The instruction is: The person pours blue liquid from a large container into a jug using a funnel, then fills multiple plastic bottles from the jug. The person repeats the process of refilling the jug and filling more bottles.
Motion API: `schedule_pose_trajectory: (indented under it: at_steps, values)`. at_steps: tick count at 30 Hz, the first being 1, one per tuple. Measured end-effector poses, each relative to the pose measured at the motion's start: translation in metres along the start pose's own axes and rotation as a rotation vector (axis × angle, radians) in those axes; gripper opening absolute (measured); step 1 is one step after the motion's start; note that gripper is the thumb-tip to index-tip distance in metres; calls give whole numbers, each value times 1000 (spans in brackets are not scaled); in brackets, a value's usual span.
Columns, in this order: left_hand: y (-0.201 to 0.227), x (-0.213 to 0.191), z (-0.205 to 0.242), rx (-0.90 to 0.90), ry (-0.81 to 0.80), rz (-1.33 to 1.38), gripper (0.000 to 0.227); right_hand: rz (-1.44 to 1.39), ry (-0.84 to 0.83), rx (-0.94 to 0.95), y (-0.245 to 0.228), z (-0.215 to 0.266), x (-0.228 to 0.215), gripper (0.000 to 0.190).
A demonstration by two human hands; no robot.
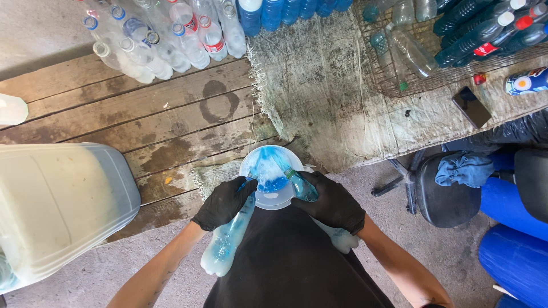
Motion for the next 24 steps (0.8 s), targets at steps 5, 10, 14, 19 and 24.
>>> schedule_pose_trajectory:
  at_steps: [5,10,14,19,24]
  values:
    - [1,0,0,6,-4,14,55,14,-22,3,-5,-1,-1,75]
    - [0,0,0,-6,-4,15,53,7,-26,-5,-9,1,-4,73]
    - [2,1,0,-3,-9,39,54,8,-39,3,-10,0,-5,75]
    - [7,-4,2,-4,4,24,53,10,-59,12,-8,0,-5,77]
    - [4,-1,-1,1,-15,73,55,-15,-43,9,-7,0,-5,75]
Point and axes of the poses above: each hand's wrist, its own z-axis away from the middle knuckle, its own x-axis out of the palm, y = z × x, the point moved 6 cm from there along -z, towards the middle knuckle
